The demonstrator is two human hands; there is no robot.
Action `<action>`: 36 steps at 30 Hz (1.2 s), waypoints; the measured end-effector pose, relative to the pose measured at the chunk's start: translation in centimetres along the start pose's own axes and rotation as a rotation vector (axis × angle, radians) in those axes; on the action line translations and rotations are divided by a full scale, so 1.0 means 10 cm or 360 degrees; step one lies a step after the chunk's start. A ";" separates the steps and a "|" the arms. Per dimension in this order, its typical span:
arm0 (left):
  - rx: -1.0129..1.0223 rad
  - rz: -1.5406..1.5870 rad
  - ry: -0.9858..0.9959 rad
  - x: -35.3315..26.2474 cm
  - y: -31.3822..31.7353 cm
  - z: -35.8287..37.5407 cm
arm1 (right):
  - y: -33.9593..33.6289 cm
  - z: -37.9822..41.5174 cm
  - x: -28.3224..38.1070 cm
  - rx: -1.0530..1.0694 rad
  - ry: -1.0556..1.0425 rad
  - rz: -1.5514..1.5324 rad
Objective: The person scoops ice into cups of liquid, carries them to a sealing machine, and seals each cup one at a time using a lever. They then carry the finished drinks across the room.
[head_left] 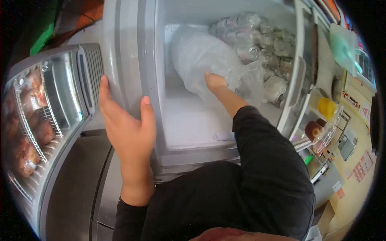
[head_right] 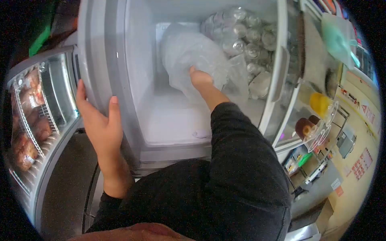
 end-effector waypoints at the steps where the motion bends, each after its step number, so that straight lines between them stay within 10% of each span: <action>1: 0.0022 0.0056 -0.0007 0.02 -0.01 0.02 | 0.15 0.04 0.04 0.0096 -0.0022 0.0069; 14: 0.0143 0.0454 -0.0177 0.05 0.00 0.01 | 0.67 0.00 0.20 0.0463 -0.0142 0.0166; 21: 0.0133 0.0479 -0.0217 0.03 0.01 0.03 | -0.18 -0.15 0.28 0.0693 0.0211 0.0446; 23: 0.0149 0.0462 -0.0186 0.03 0.00 0.02 | 0.46 -0.39 0.06 0.0599 0.0493 0.0197; 27: 0.0171 0.0484 -0.0187 0.05 -0.01 0.08 | 0.70 -0.37 -0.17 0.0263 -0.0242 0.0722; 30: 0.0126 0.0585 -0.0123 0.06 0.02 0.02 | 0.20 -0.11 0.00 0.0425 0.0083 0.0156; 36: 0.0137 0.0610 -0.0116 0.09 0.01 0.01 | 1.42 -0.67 -0.43 0.0105 -0.0148 -0.0177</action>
Point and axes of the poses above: each hand's wrist, its own z-axis away from the middle knuckle, its own y-axis out of the palm, x = y × z, the point moved 3 cm from there along -z, towards the middle knuckle, and after that the axes turned 5 degrees about -y, right-handed, at the moved point
